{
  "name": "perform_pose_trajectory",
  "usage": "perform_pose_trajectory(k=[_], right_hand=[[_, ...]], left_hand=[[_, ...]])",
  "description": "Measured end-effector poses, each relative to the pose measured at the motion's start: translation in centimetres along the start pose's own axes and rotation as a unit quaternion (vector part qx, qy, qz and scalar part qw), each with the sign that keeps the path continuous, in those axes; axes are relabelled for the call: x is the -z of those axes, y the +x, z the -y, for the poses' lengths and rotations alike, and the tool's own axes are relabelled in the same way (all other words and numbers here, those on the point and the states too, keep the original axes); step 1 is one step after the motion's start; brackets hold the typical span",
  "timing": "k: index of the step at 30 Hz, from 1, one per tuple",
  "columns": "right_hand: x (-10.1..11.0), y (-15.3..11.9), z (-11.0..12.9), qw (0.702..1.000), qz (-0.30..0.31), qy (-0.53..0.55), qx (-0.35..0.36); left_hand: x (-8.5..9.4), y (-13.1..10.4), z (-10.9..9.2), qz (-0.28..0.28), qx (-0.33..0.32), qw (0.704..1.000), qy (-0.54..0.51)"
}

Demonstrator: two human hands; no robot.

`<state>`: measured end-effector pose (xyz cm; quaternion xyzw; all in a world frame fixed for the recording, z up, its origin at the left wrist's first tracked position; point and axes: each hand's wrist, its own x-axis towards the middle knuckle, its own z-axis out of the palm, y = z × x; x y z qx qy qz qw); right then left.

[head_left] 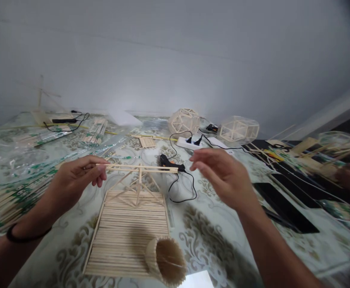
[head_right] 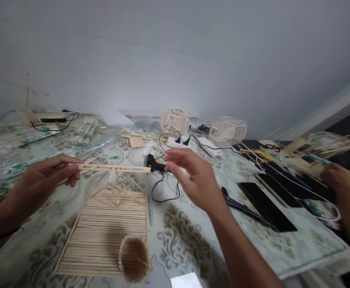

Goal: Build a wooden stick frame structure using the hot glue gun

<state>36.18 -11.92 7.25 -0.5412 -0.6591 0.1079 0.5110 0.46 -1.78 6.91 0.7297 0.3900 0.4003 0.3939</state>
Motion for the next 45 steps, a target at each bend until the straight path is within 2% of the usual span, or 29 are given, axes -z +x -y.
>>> perform_pose_trajectory(k=[2,4,9,13,17,20,22,25,28,31,38,45], right_hand=[[-1.3,0.0,0.7,0.998,0.055,0.006,0.014],[-2.4,0.1,0.8,0.996,0.083,0.006,0.013],[-4.0,0.4,0.3,0.983,0.118,0.121,-0.070],[-2.9,1.7,0.4,0.969,0.185,0.137,-0.088],[-0.5,3.6,0.9,0.957,0.281,0.038,-0.059],[0.6,4.4,1.2,0.953,0.300,-0.020,-0.041],[0.7,4.7,1.1,0.950,0.310,0.002,-0.042],[0.2,4.8,0.5,0.934,0.342,0.091,-0.057],[-0.2,4.9,-0.2,0.937,0.306,0.157,-0.069],[-0.5,4.9,-0.3,0.944,0.269,0.179,-0.062],[-0.6,4.5,0.2,0.956,0.289,0.050,-0.031],[-0.3,4.6,0.2,0.965,0.256,-0.039,0.032]], left_hand=[[-0.1,0.1,-0.1,0.001,-0.001,1.000,-0.011],[-0.2,0.2,-0.1,0.005,0.001,1.000,-0.017],[-0.4,0.3,-0.4,-0.006,-0.001,1.000,-0.006],[-0.4,0.1,-0.5,-0.012,-0.006,1.000,0.000],[-0.3,-0.1,-0.2,-0.023,-0.002,1.000,0.001],[-0.4,0.0,0.0,-0.022,-0.001,1.000,0.006],[-0.5,0.1,0.0,-0.020,-0.003,1.000,0.010],[-0.7,0.2,0.0,-0.026,0.005,1.000,0.004],[-0.9,0.1,0.1,-0.023,0.006,1.000,-0.009],[-0.9,-0.1,0.5,-0.003,-0.009,1.000,-0.023],[-0.7,-0.5,0.4,0.050,-0.024,0.996,-0.065],[0.0,-0.4,0.0,0.075,-0.017,0.996,-0.036]])
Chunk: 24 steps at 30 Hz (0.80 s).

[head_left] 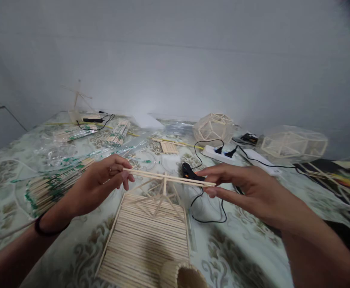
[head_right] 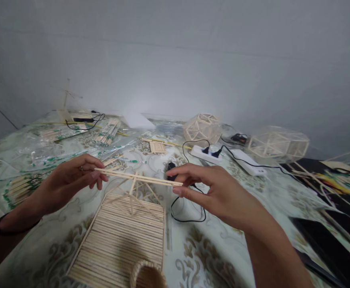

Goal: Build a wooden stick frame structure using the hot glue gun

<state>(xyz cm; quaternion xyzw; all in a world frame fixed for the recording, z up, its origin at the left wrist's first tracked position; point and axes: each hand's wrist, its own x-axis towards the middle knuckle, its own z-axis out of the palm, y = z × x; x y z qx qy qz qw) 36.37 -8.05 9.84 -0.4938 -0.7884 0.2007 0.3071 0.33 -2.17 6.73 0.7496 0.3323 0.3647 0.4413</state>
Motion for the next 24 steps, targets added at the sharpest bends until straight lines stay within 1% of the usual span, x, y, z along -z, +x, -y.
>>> perform_pose_trajectory(k=[5,8,10,12,15,16,17,19,22,24], right_hand=[[0.1,0.0,0.2,1.000,0.010,-0.024,0.001],[0.2,-0.1,0.2,1.000,0.013,-0.024,0.002],[0.5,-0.1,0.1,0.999,0.005,-0.038,0.016],[0.7,-0.2,0.1,0.997,-0.031,-0.064,0.038],[0.8,0.1,1.0,0.987,-0.114,-0.101,0.059],[0.7,0.5,1.7,0.984,-0.127,-0.107,0.066],[0.4,1.0,2.5,0.983,-0.127,-0.110,0.075],[-0.4,2.4,4.3,0.985,-0.092,-0.106,0.105],[-2.0,5.6,6.9,0.987,-0.005,-0.091,0.135],[-3.1,7.7,8.1,0.985,0.051,-0.086,0.142]], left_hand=[[0.3,-0.1,0.1,0.024,-0.013,1.000,0.010],[0.3,-0.2,0.0,0.018,-0.021,0.999,0.022],[0.3,-0.2,-0.1,0.007,-0.030,0.999,0.041],[0.1,-0.1,-0.1,-0.009,-0.037,0.997,0.068],[-0.2,0.1,-0.1,-0.031,-0.039,0.995,0.081],[-0.3,0.1,-0.2,-0.035,-0.037,0.996,0.075],[-0.4,0.1,-0.2,-0.038,-0.036,0.996,0.067],[-0.6,0.0,-0.2,-0.043,-0.036,0.996,0.063],[-0.8,0.0,-0.2,-0.052,-0.048,0.995,0.077],[-0.9,-0.1,-0.2,-0.059,-0.065,0.993,0.083]])
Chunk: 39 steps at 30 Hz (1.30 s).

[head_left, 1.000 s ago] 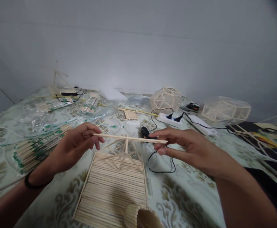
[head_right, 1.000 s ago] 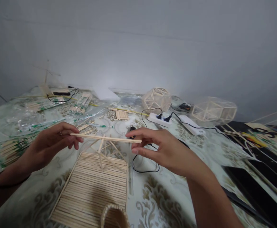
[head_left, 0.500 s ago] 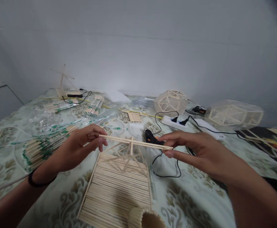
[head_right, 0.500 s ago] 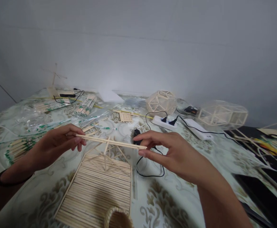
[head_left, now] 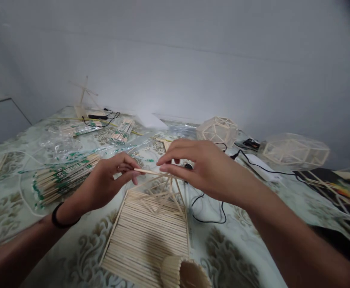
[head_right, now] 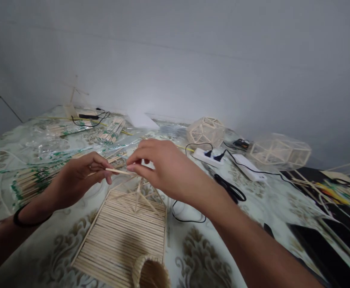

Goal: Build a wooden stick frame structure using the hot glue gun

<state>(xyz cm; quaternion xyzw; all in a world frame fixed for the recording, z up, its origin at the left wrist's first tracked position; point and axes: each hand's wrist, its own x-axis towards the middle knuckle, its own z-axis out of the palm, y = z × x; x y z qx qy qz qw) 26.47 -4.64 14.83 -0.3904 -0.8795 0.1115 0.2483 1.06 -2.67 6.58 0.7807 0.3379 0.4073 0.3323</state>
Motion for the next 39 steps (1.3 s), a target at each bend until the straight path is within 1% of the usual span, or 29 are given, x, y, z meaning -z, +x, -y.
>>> perform_pose_trajectory(k=[3,6,9,11,14,18,23,25,28,30,33,36,38,39], right_hand=[[-0.8,2.5,0.4,0.998,0.060,0.021,-0.009],[-1.3,3.5,0.7,0.994,0.090,0.038,-0.039],[-1.5,3.8,1.0,0.991,0.111,0.045,-0.063],[-1.5,3.9,1.1,0.990,0.122,0.037,-0.066],[-1.5,4.2,1.2,0.988,0.144,0.010,-0.050],[-1.7,4.2,1.4,0.983,0.176,-0.024,-0.033],[-2.3,3.6,1.5,0.979,0.193,-0.059,-0.022],[-1.8,3.3,1.3,0.982,0.169,-0.077,-0.019],[0.3,2.3,0.3,0.993,0.077,-0.082,-0.048],[2.1,1.2,-0.8,0.994,0.016,-0.083,-0.068],[4.4,-1.5,-3.3,0.991,-0.048,-0.083,-0.095],[5.1,-4.8,-6.2,0.976,-0.111,-0.079,-0.168],[4.8,-6.9,-7.8,0.964,-0.134,-0.081,-0.215],[4.5,-7.8,-8.3,0.960,-0.147,-0.083,-0.224]], left_hand=[[0.0,-0.1,0.0,-0.014,-0.028,0.999,0.015],[0.1,-0.2,-0.2,-0.023,-0.050,0.998,0.040],[0.1,-0.2,-0.6,-0.024,-0.062,0.996,0.062],[0.1,-0.2,-0.8,-0.025,-0.066,0.995,0.076],[0.2,-0.2,-0.9,-0.026,-0.074,0.993,0.092],[0.2,-0.3,-0.9,-0.017,-0.072,0.994,0.084],[0.0,-0.4,-1.3,0.001,-0.061,0.996,0.069],[0.0,-0.5,-1.5,0.006,-0.052,0.996,0.070],[0.1,-0.4,-1.7,0.007,-0.044,0.997,0.063],[0.2,-0.3,-1.7,0.006,-0.038,0.998,0.056],[0.3,-0.1,-1.3,0.013,-0.012,0.999,0.028],[0.3,0.0,-0.9,0.030,0.020,0.999,-0.023],[0.3,0.2,-0.7,0.034,0.040,0.997,-0.055],[0.2,0.2,-0.7,0.034,0.052,0.996,-0.068]])
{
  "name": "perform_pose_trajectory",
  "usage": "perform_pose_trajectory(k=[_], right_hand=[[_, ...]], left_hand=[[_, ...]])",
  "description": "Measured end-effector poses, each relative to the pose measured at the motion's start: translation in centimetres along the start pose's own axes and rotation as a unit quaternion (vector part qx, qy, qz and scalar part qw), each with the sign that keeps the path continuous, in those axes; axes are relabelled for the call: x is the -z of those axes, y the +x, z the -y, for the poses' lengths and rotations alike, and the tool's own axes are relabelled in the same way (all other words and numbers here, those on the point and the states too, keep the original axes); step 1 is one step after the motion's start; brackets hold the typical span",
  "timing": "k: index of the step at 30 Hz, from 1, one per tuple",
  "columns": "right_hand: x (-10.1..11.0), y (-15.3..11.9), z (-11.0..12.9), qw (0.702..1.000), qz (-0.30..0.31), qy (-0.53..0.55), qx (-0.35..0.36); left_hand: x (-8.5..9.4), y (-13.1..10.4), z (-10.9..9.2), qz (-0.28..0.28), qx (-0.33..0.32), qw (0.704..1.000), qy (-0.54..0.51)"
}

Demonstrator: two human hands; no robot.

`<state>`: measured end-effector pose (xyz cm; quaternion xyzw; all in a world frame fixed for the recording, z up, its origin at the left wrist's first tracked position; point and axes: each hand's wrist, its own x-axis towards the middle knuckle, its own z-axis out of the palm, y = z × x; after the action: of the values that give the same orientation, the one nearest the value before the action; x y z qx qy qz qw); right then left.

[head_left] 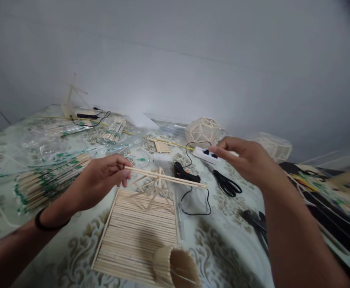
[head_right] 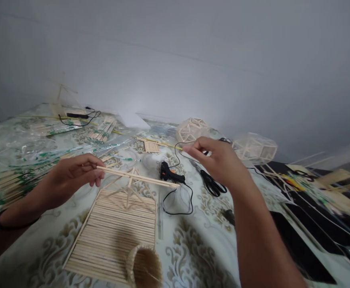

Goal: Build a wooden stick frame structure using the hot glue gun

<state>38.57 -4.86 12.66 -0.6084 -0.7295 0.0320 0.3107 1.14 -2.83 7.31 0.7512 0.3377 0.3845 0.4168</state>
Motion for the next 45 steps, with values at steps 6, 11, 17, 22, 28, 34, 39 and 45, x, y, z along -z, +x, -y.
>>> perform_pose_trajectory(k=[6,11,17,22,28,34,39,45], right_hand=[[0.0,-3.4,0.0,0.995,0.045,0.062,0.062],[-0.5,-4.8,2.6,0.981,0.099,0.040,0.162],[-2.2,-4.9,4.1,0.966,0.022,-0.034,0.256],[-2.4,-4.7,4.2,0.956,0.014,-0.095,0.278],[-2.8,-4.7,4.1,0.955,0.024,-0.100,0.279],[-3.0,-4.8,3.9,0.960,0.004,-0.089,0.267],[-2.8,-4.8,3.7,0.957,0.018,-0.097,0.274],[-2.9,-4.6,3.6,0.953,0.025,-0.103,0.282]], left_hand=[[-0.2,0.3,-0.3,0.005,0.051,0.998,-0.041],[0.1,0.2,0.2,0.014,0.044,0.998,-0.048],[0.4,0.1,0.6,0.011,0.048,0.998,-0.043],[0.5,0.1,0.3,0.024,0.051,0.996,-0.067],[0.7,-0.1,0.5,0.023,0.025,0.998,-0.047],[0.4,0.1,0.9,0.005,0.007,1.000,-0.012],[0.5,0.2,0.9,0.003,0.004,1.000,0.004],[0.8,-0.1,0.2,0.002,0.004,1.000,0.020]])
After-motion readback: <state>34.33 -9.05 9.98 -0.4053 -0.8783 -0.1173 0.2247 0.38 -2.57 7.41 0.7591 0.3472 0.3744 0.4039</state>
